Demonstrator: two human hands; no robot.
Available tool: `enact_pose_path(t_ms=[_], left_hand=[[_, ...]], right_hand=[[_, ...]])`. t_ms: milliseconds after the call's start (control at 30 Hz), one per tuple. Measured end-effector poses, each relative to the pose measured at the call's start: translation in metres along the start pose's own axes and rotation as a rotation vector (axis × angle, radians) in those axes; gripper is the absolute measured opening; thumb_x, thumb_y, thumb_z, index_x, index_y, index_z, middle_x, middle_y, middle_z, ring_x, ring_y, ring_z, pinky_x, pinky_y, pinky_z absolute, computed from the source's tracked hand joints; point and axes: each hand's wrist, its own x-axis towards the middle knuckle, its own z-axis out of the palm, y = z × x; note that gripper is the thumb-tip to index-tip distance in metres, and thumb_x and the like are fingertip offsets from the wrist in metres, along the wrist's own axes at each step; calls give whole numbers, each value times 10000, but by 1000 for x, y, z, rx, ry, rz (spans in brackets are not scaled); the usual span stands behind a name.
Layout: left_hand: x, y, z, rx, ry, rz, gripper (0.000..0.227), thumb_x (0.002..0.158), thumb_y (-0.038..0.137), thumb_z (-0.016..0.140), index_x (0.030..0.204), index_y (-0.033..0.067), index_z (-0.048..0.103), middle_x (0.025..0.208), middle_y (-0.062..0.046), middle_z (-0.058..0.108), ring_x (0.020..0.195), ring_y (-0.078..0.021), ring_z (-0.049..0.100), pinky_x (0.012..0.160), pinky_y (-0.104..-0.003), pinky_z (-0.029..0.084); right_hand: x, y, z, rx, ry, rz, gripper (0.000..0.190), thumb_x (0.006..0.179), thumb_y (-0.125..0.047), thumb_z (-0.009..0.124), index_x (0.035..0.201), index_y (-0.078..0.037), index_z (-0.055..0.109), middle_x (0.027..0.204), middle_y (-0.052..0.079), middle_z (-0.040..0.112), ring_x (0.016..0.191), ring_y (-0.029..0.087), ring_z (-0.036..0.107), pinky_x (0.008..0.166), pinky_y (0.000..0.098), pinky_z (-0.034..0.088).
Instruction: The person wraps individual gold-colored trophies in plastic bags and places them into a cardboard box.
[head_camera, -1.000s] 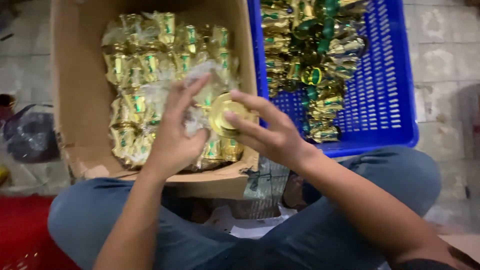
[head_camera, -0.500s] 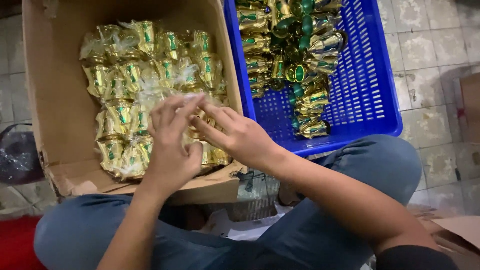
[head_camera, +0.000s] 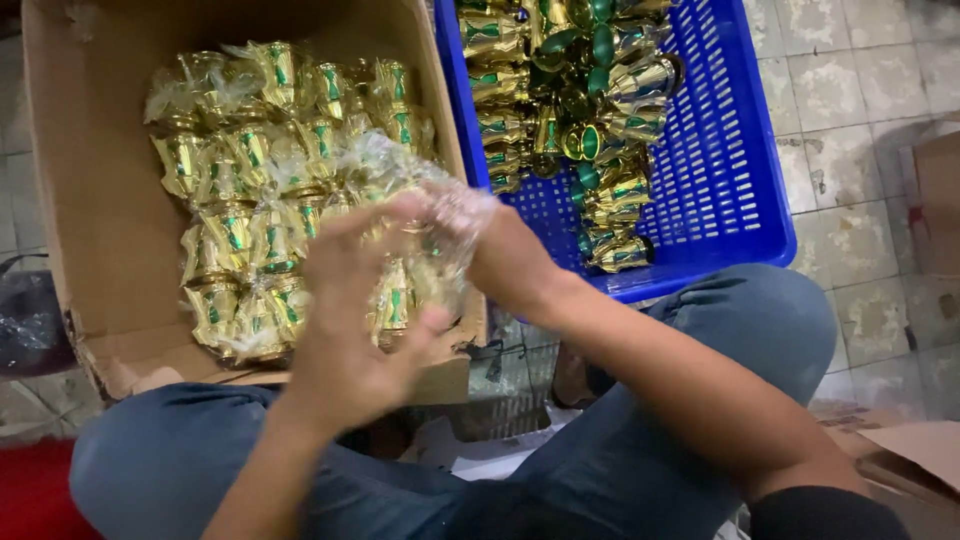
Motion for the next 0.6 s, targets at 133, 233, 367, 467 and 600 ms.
enact_pose_path(t_ms=[133, 233, 367, 467, 600], left_hand=[[10, -31, -21, -46, 164, -361, 708, 922, 356, 620, 1520, 137, 311, 1509, -146, 377, 1417, -299, 379, 1127, -518, 381], [10, -54, -17, -296, 83, -651, 1067, 807, 595, 706, 1579, 82, 177, 1507, -273, 362, 1398, -408, 380, 1057, -583, 392], [18, -43, -2, -667, -51, -731, 1179, 630, 638, 837, 1503, -30, 413, 1265, -333, 565, 1153, -419, 580, 933, -496, 546], [13, -67, 17, -777, 24, -657, 831, 790, 441, 842, 1384, -49, 528, 1012, -111, 633, 777, -141, 672, 654, -288, 619], [12, -70, 23, -744, -50, -689, 791, 790, 581, 777, 1272, -21, 599, 961, -162, 648, 781, -225, 697, 667, -361, 650]], right_hand=[[0, 16, -19, 274, 25, 153, 312, 919, 89, 660, 1225, 27, 649, 1136, 226, 737, 1042, 319, 753, 841, 354, 654], [-10, 25, -34, 327, 37, 97, 297, 900, 76, 660, 1196, 95, 665, 1060, 153, 689, 1048, 249, 657, 1022, 300, 499], [-12, 25, -59, -293, -302, -202, 389, 842, 125, 569, 1223, 205, 557, 1115, 392, 688, 888, 550, 660, 881, 601, 528], [-127, 156, 16, -827, -417, -198, 551, 788, -84, 623, 1333, -156, 582, 1050, -1, 711, 780, 221, 702, 759, 394, 577], [-142, 190, 51, -755, -224, -235, 380, 812, 26, 612, 1182, -39, 671, 891, 89, 670, 670, 278, 635, 648, 423, 508]])
